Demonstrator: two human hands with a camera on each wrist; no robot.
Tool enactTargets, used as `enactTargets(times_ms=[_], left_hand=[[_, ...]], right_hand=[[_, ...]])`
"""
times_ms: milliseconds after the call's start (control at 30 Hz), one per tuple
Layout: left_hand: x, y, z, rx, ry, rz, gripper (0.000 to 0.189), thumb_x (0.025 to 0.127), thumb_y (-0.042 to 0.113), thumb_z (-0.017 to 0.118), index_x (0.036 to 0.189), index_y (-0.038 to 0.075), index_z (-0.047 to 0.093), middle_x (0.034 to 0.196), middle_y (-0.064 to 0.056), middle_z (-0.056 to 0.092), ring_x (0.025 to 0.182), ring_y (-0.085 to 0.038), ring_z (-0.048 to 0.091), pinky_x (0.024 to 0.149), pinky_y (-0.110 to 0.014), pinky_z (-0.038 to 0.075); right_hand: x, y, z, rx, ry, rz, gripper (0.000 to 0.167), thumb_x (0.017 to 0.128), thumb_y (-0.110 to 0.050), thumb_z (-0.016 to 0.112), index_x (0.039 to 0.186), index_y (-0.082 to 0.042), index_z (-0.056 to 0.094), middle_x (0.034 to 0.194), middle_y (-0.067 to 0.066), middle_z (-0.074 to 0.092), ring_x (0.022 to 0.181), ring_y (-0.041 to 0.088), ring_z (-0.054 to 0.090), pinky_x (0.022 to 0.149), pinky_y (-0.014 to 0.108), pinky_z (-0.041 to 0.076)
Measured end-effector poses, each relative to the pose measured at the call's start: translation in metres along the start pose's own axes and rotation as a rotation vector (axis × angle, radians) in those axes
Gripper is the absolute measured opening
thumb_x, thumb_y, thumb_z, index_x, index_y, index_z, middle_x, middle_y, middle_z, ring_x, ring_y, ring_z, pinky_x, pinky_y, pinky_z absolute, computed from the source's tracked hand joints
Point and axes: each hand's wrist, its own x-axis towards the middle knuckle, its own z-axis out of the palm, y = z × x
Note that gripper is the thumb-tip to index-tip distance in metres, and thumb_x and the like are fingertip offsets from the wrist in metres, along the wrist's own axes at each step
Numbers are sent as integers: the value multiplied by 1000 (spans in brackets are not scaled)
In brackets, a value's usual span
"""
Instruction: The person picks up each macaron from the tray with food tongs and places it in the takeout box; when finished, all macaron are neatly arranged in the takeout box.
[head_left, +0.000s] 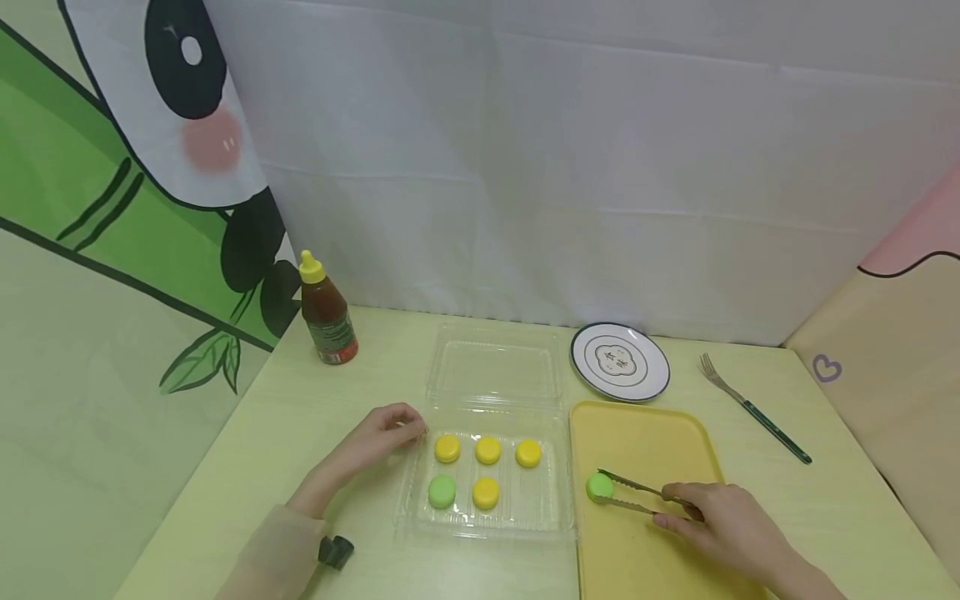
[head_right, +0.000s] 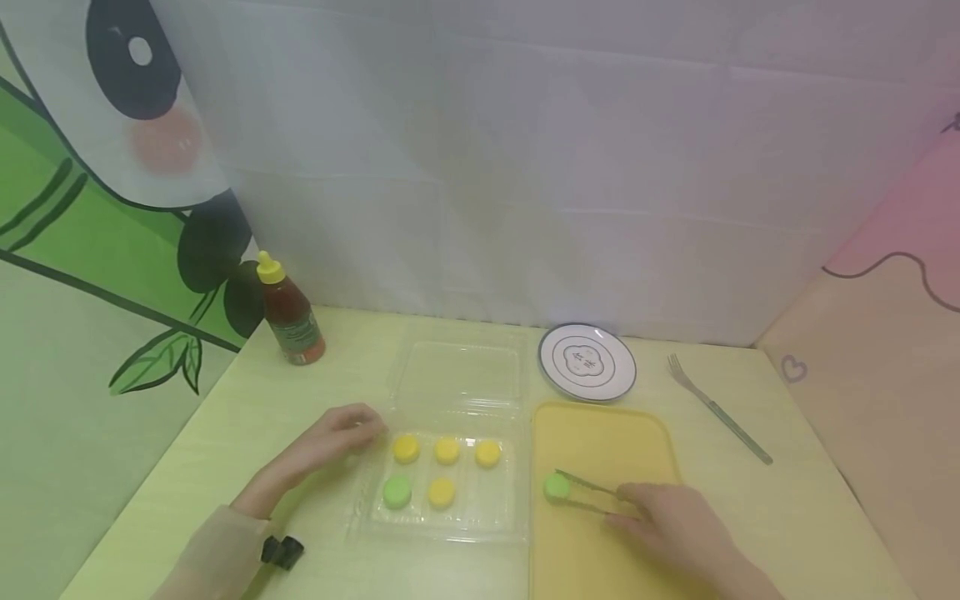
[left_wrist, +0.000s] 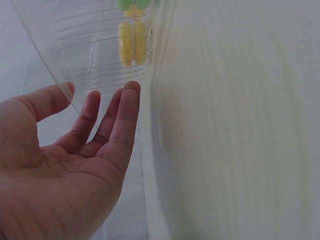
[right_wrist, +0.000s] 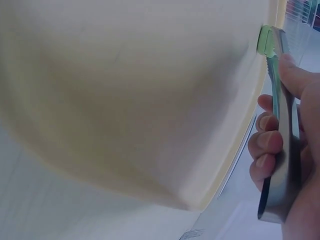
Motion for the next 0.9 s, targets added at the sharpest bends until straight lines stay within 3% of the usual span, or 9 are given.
enactTargets(times_ms=[567,900], left_hand=[[1,-3,-1,8,6,-23,27,100,28,61,109,3,66,103,-8,67,94,-19,60,84,-33,49],[1,-3,-1,-1,2,-21,27,100,27,61,109,2,66,103,-10,67,95,-19,61,85,-34,50]], right_hand=[[2,-2,-6,7,12,-7,21,79,-37,85,87,-31,67,61,-26,26,52,-8,23,47,16,21],[11,-8,-26,-9,47,-41,21,77,-30,86,88,-26,68,62,-26,26,53,-9,24,48,15,23]])
